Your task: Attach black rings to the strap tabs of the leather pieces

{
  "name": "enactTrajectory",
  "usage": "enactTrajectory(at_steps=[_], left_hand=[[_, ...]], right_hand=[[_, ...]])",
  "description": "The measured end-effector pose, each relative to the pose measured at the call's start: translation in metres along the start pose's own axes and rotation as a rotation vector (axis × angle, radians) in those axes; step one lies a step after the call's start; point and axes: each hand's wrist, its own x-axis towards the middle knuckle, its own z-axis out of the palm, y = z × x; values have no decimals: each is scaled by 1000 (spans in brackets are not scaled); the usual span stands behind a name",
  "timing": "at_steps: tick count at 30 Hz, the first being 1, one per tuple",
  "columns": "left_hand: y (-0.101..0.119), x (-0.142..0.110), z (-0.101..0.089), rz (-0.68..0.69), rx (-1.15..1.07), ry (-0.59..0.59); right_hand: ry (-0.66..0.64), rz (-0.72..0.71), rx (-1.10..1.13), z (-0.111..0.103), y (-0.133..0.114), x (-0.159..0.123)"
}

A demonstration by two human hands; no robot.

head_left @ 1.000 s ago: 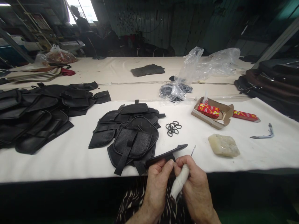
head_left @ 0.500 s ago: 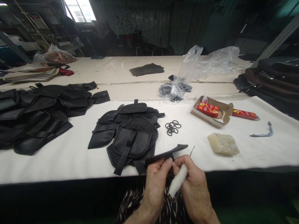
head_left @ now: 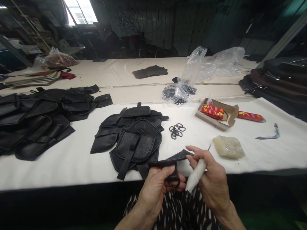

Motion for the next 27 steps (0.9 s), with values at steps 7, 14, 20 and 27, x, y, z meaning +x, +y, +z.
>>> enactTrajectory(at_steps=[7, 14, 20, 27], left_hand=[[8, -16, 2, 1, 74, -86], [6, -18, 3, -53, 78, -77], [-4, 12, -10, 164, 297, 3], [-5, 14, -11, 141, 280, 3]], right_hand=[[-93, 136, -6, -12, -6, 4], [-188, 244, -106, -14, -15, 11], [-25, 106, 18, 2, 1, 5], [-2, -146, 24, 11, 13, -37]])
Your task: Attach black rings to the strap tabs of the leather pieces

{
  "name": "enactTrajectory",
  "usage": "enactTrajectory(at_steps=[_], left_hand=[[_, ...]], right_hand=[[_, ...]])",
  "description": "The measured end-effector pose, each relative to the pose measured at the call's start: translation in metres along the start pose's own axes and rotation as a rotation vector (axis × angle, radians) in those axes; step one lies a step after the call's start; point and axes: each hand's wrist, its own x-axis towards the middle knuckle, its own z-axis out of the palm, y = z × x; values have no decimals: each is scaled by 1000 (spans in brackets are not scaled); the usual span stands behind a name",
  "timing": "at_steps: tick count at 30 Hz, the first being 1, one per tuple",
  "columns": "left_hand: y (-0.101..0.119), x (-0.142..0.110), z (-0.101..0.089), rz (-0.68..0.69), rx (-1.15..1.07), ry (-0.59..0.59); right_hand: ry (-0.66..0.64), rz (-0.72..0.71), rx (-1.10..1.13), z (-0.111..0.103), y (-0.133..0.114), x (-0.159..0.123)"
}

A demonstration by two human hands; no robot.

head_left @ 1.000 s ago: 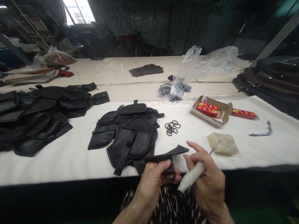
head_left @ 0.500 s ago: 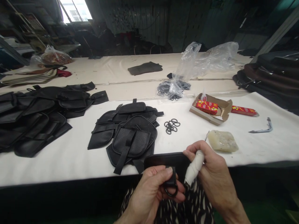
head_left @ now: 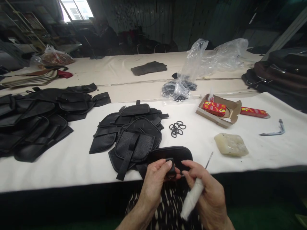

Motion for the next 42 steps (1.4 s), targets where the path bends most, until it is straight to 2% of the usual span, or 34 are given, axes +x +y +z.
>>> enactTrajectory(at_steps=[5, 12, 23, 34, 38, 42], left_hand=[[-1, 0, 1, -4, -58, 46], [-4, -1, 1, 18, -102, 28], [-9, -7, 4, 13, -202, 20], [-11, -5, 6, -11, -260, 69], [-10, -6, 6, 11, -236, 65], [-9, -6, 6, 36, -226, 58]], right_hand=[[-77, -278, -139, 12, 4, -10], [-72, -490, -316, 12, -5, 2], [-81, -536, -403, 13, -11, 8], [-54, -482, -409, 15, -10, 9], [-92, -463, -536, 13, -11, 12], [-233, -411, -619, 6, -9, 24]])
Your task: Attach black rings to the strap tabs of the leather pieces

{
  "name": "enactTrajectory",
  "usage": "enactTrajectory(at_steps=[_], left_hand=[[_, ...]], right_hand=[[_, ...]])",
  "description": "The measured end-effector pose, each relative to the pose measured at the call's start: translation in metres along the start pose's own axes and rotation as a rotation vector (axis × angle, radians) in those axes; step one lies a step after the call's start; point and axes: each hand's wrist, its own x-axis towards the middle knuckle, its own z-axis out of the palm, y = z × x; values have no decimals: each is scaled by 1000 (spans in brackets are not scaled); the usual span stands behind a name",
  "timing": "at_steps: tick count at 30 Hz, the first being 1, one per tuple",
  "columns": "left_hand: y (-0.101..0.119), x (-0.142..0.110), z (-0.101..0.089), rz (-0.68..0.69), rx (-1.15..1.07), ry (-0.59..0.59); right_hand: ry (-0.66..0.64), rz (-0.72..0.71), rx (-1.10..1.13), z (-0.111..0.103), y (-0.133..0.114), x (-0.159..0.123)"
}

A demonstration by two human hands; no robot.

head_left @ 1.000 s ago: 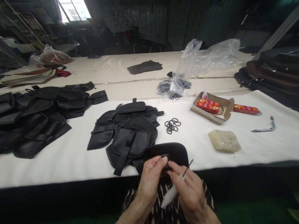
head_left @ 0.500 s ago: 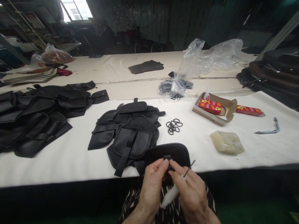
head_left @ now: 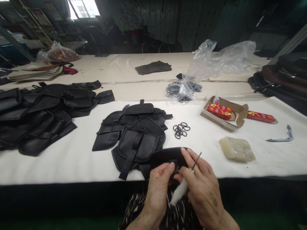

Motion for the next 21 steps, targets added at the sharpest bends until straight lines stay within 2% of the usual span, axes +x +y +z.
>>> enactTrajectory(at_steps=[3, 6, 10, 21], left_hand=[[0, -1, -1, -24, -11, -32], [-1, -2, -2, -23, -4, -42], [-1, -2, -2, -19, -31, -51], [0, -6, -4, -29, -43, -86]], right_hand=[[-107, -28, 52, -3, 10, 7], [-157, -62, 70, -3, 17, 11], [-143, -110, 71, -3, 18, 12], [-124, -52, 138, -4, 17, 9]])
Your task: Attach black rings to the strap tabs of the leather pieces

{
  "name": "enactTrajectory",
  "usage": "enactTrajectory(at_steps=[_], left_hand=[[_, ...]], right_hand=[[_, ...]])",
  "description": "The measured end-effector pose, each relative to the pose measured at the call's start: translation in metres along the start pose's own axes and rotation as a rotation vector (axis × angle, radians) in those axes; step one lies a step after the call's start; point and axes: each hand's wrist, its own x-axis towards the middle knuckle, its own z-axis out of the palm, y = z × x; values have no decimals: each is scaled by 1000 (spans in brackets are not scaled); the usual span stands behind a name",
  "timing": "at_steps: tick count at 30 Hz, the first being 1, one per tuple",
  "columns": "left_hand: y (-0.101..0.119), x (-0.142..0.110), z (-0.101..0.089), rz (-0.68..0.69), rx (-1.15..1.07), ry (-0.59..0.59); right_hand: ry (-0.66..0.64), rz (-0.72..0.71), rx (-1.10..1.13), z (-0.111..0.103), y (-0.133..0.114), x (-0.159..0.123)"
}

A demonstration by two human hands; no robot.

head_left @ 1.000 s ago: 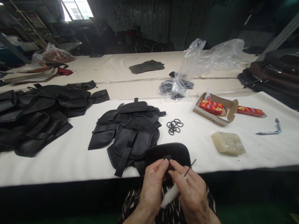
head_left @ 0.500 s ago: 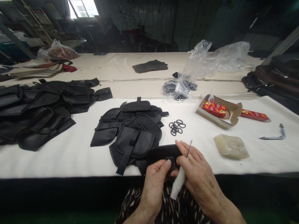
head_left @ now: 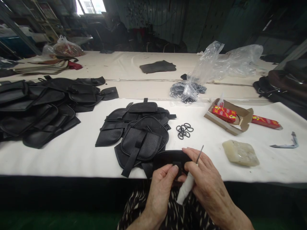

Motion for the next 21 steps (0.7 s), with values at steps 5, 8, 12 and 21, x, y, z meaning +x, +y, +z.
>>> enactTrajectory(at_steps=[5, 8, 12, 21], left_hand=[[1, -1, 0, 16, 55, 8], [0, -2, 0, 15, 95, 24], [-4, -2, -3, 29, 112, 29], [-6, -1, -5, 31, 163, 35]], right_hand=[[14, 21, 68, 0, -2, -1], [10, 33, 101, 1, -2, -3], [-16, 47, 131, 2, -2, -6], [11, 35, 133, 2, -3, -7]])
